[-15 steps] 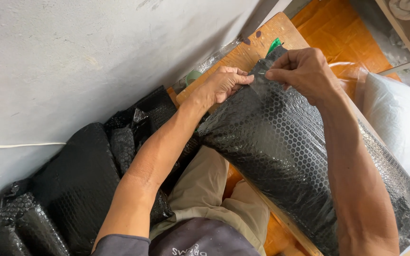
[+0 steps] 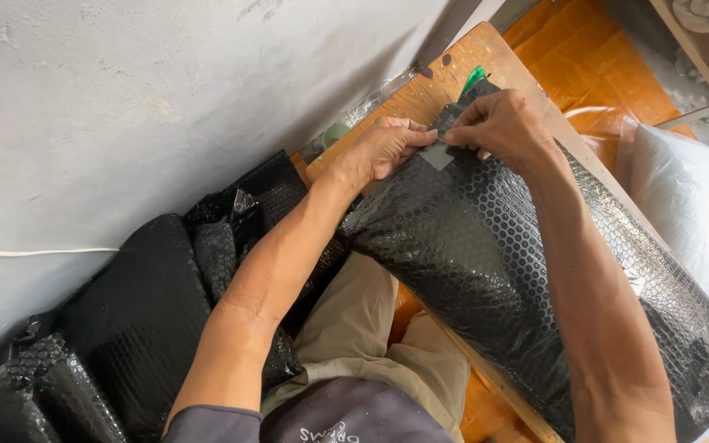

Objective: The person wraps a large pillow in black bubble wrap, securing the edges with tape using a red tape dispenser.

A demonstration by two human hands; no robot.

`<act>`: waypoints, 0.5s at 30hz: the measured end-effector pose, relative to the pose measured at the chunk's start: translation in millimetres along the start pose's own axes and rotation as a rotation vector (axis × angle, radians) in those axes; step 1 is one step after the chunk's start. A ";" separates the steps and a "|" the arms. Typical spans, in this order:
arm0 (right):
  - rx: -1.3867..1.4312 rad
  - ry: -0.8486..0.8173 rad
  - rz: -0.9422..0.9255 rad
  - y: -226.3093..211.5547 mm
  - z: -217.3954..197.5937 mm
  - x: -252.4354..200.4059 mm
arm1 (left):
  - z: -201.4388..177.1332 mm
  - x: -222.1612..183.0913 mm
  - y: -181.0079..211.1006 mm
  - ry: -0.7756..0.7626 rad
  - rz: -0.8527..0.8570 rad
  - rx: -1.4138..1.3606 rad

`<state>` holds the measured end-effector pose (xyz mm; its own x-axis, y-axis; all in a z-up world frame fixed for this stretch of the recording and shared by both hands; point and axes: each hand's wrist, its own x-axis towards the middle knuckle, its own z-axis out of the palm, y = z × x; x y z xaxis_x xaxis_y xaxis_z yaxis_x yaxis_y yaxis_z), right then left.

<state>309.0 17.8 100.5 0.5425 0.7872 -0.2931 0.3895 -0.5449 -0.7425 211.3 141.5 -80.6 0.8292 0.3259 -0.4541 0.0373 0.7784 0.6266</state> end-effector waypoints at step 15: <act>-0.379 0.117 -0.160 35.0 9.2 9.8 | 19.8 -43.3 17.7 0.035 0.076 0.000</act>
<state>321.1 9.1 66.1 0.5255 0.8442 -0.1057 0.7097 -0.5035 -0.4927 187.1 130.6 -37.3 0.8099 0.4026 -0.4266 -0.0253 0.7505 0.6604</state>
